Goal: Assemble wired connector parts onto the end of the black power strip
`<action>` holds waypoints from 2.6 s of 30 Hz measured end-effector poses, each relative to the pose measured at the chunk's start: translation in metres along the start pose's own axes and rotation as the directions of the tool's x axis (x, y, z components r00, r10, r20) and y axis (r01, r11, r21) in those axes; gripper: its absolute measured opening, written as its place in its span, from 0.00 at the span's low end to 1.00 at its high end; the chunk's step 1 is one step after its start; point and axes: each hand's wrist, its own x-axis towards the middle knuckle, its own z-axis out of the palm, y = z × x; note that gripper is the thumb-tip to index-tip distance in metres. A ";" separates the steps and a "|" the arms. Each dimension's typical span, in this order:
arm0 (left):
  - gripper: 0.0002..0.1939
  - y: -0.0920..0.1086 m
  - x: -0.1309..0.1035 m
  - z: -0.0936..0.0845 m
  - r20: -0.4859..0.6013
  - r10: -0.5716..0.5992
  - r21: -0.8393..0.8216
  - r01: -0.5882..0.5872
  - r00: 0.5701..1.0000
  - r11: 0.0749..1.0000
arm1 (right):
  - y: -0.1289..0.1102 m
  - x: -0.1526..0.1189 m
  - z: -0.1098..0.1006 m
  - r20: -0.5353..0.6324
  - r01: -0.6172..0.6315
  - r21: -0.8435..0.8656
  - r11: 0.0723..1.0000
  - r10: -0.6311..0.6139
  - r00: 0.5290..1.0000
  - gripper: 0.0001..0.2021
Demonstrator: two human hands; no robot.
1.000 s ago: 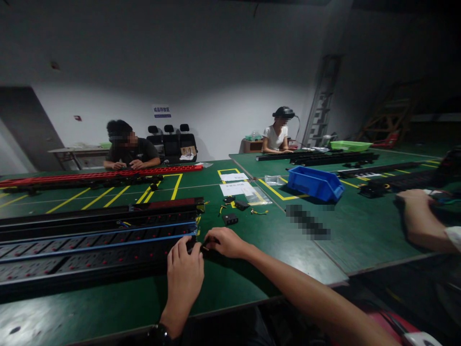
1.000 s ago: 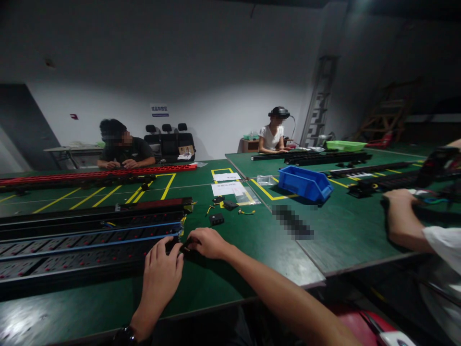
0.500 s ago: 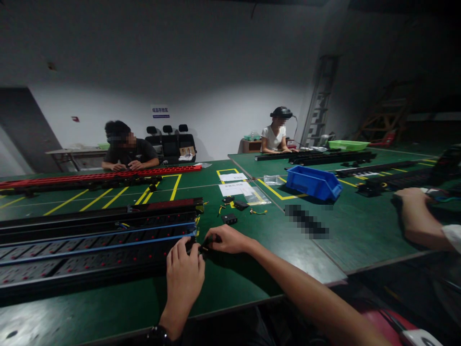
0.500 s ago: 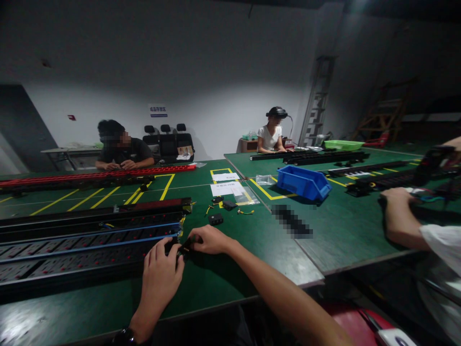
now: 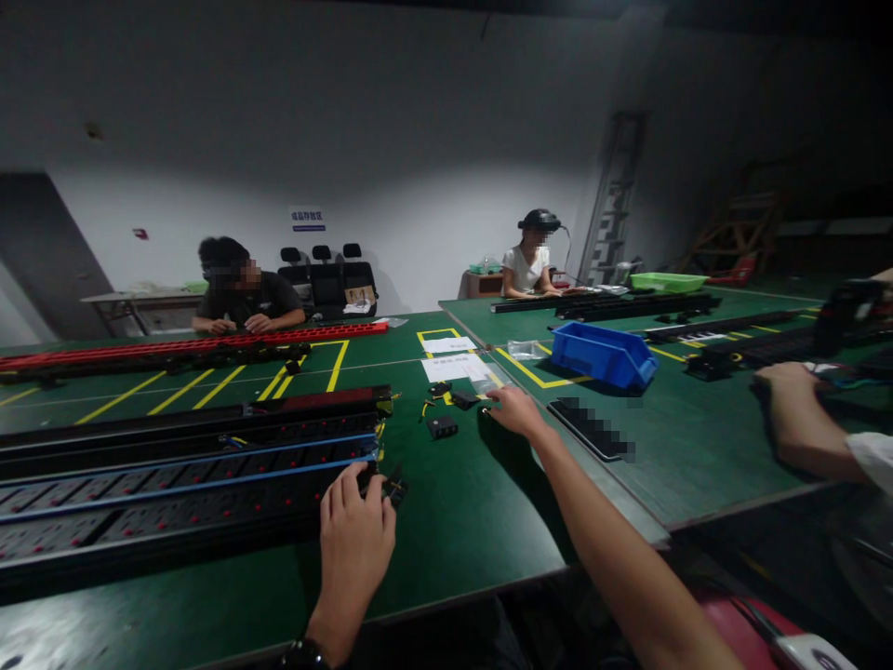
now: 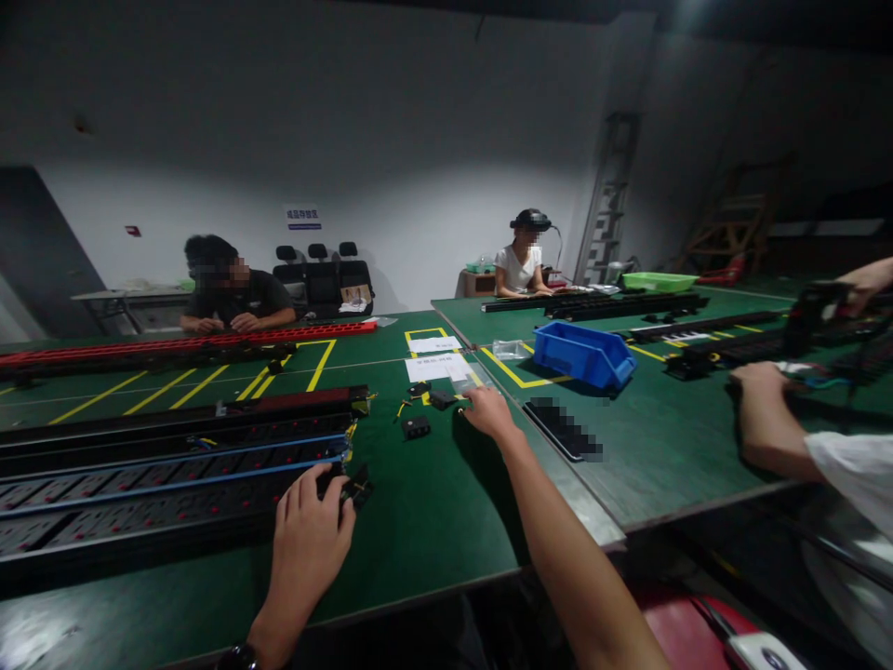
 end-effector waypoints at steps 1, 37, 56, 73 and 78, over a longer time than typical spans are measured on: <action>0.14 0.000 0.000 0.000 -0.002 0.002 0.000 -0.002 1.000 1.000 | -0.001 0.000 0.002 0.022 -0.004 -0.014 1.000 0.004 1.000 0.15; 0.14 0.000 0.000 -0.001 -0.017 0.001 -0.015 -0.002 1.000 1.000 | -0.029 0.001 0.003 -0.123 0.179 0.318 0.931 -0.147 0.981 0.09; 0.14 0.000 -0.001 0.001 -0.014 0.001 -0.019 -0.001 1.000 1.000 | -0.036 -0.002 -0.003 -0.157 0.238 0.316 0.919 -0.197 0.968 0.10; 0.18 0.002 0.000 0.000 -0.022 -0.010 -0.006 0.010 1.000 1.000 | -0.053 -0.007 0.001 -0.260 0.346 0.342 0.874 -0.266 0.928 0.10; 0.19 0.003 0.001 0.001 -0.030 -0.010 -0.005 0.009 0.999 1.000 | -0.068 -0.010 0.006 -0.361 0.416 0.426 0.804 -0.271 0.893 0.09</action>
